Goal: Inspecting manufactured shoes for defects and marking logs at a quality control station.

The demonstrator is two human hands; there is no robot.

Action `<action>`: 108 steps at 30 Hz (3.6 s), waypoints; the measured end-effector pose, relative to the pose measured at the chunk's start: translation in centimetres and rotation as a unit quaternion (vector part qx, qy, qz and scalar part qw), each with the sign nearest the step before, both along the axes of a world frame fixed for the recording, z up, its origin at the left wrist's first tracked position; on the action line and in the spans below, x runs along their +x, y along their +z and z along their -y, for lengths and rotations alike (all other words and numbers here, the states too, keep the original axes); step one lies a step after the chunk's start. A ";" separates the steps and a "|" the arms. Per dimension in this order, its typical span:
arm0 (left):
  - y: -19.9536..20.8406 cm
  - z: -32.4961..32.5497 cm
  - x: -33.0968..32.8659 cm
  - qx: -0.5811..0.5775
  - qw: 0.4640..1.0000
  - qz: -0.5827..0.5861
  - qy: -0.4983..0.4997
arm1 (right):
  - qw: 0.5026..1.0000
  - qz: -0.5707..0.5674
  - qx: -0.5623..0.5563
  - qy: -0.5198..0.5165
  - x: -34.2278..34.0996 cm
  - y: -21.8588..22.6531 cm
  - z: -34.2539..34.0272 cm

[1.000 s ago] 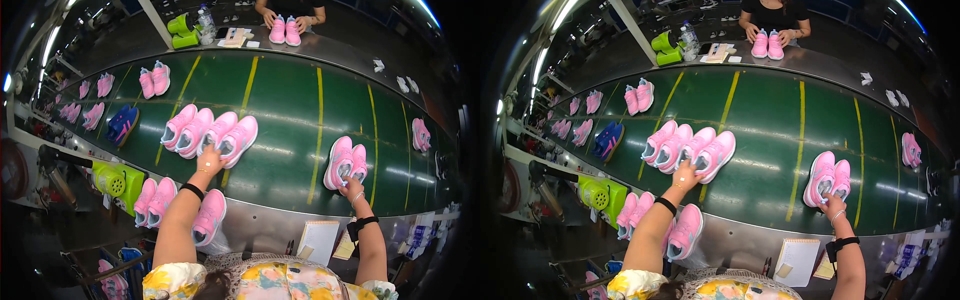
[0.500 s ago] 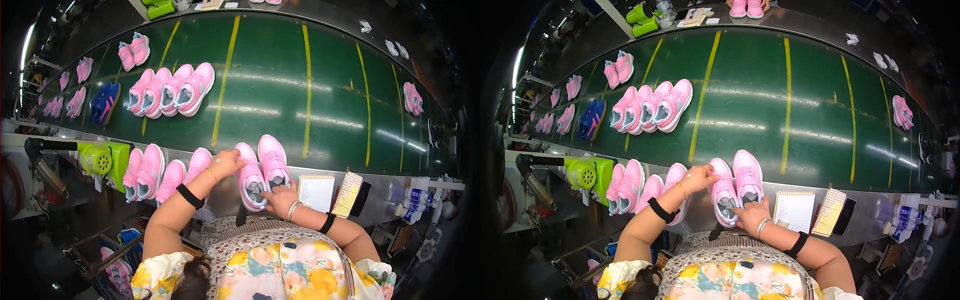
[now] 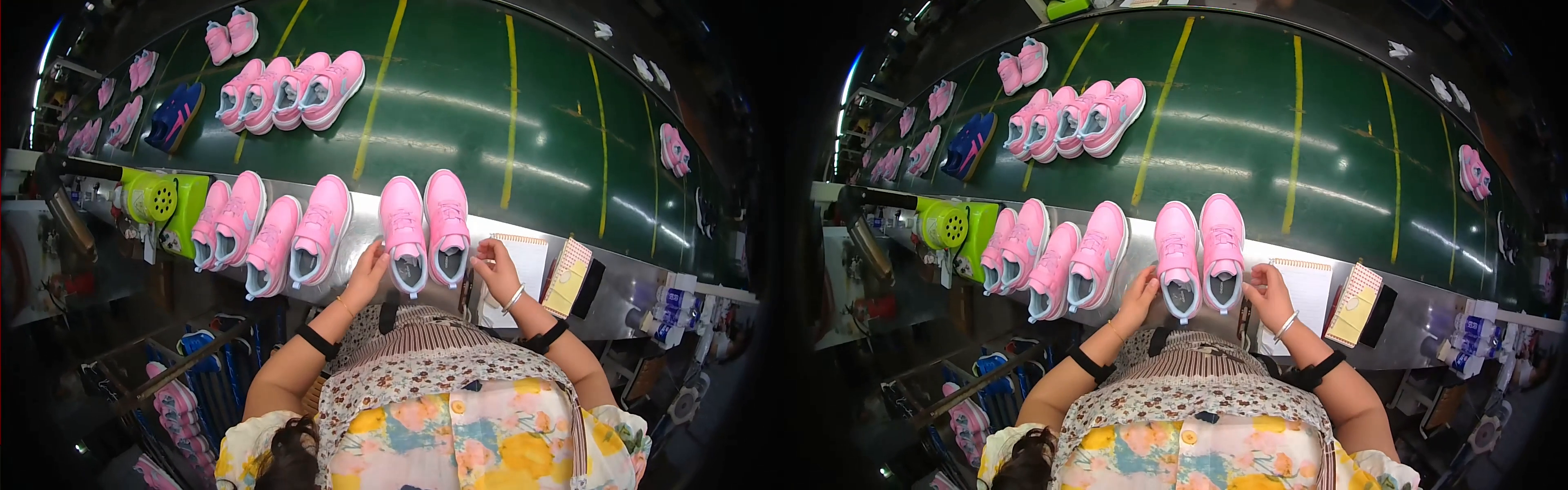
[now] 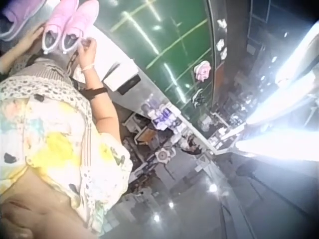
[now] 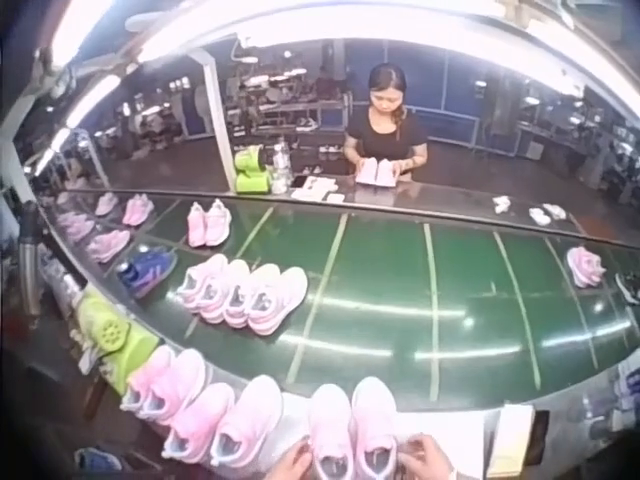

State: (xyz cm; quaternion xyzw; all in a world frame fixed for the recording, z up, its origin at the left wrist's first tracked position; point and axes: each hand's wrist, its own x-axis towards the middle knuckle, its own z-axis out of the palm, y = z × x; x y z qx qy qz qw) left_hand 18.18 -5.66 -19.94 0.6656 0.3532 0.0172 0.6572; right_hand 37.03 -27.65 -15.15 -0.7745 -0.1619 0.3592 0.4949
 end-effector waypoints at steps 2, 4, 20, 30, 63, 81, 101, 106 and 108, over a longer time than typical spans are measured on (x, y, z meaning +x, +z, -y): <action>0.8 1.4 0.6 -0.009 0.998 0.058 -0.005 | 0.999 -0.032 -0.001 0.005 0.7 -1.2 0.0; 0.7 1.7 0.8 0.009 0.998 0.060 -0.017 | 0.998 -0.063 0.000 0.014 0.9 -1.9 -0.6; 5.9 2.1 2.5 -0.015 0.991 0.101 0.087 | 0.998 -0.041 0.029 0.032 -1.1 3.8 -3.3; 13.1 2.1 2.4 0.203 0.951 0.208 0.103 | 0.982 0.041 0.182 0.032 -2.4 10.3 -2.6; 17.3 2.6 0.0 -0.492 0.786 0.362 0.094 | 0.792 -0.498 0.350 -0.042 -2.4 12.0 -0.9; 18.4 2.7 0.6 -0.555 0.721 0.412 0.042 | 0.877 -0.374 0.303 0.019 -2.8 10.6 -1.1; 18.8 1.0 0.0 -0.174 0.865 0.468 0.045 | 0.911 -0.131 0.386 0.057 -1.7 14.3 -3.2; 18.1 1.2 1.3 -0.374 0.821 0.421 0.088 | 0.872 -0.303 0.384 0.029 -0.7 13.1 -3.7; 16.6 2.1 1.3 -0.425 0.793 0.434 0.045 | 0.886 -0.312 0.334 0.077 -0.9 11.7 -3.2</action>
